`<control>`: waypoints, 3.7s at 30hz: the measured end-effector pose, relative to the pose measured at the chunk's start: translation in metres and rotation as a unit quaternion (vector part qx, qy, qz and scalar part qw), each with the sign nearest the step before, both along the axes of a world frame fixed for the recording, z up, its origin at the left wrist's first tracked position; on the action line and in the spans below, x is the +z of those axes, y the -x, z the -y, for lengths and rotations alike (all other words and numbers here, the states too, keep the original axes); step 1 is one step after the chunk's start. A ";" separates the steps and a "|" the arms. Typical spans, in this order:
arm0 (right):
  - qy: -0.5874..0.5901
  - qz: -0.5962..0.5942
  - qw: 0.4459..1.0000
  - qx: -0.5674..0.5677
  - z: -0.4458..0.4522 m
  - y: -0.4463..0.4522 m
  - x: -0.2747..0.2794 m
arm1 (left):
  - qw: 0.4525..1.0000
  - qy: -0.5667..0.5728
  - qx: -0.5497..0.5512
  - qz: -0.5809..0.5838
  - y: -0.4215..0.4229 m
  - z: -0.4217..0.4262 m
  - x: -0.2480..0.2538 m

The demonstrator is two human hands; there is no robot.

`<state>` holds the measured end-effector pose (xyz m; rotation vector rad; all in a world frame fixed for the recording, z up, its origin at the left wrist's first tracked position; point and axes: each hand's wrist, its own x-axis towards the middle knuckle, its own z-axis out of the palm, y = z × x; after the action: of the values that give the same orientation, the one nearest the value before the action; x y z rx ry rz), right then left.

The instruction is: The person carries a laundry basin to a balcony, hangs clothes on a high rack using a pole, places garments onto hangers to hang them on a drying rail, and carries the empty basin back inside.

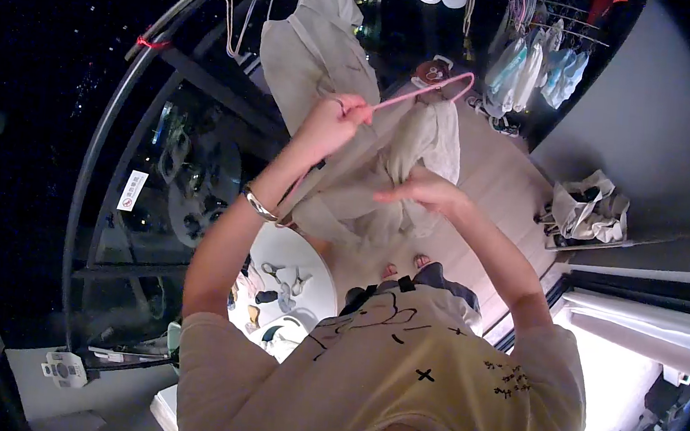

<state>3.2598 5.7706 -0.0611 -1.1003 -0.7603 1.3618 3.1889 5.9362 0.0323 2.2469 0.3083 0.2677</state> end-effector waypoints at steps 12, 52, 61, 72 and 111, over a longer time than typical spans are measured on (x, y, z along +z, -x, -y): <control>0.067 0.154 0.981 0.097 0.042 -0.105 0.024 | 0.973 0.222 0.052 -0.032 0.031 -0.019 0.015; -0.159 0.645 0.741 -0.097 0.046 -0.002 -0.094 | 0.907 0.401 0.082 -0.096 -0.051 -0.019 0.005; -0.036 0.604 0.686 -0.404 -0.051 -0.122 -0.029 | 0.955 0.264 0.046 -0.130 -0.031 -0.006 0.048; -0.155 0.605 0.593 -0.508 -0.086 -0.136 0.062 | 0.979 0.126 0.005 -0.162 0.009 -0.058 0.097; 0.400 0.386 0.741 -0.376 0.270 -0.006 -0.316 | 0.964 0.203 0.171 0.018 -0.183 -0.200 0.102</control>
<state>3.2654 5.5002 -0.3767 -2.4207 -0.1414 0.4236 3.3719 6.1366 0.1338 1.7750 0.6708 0.3886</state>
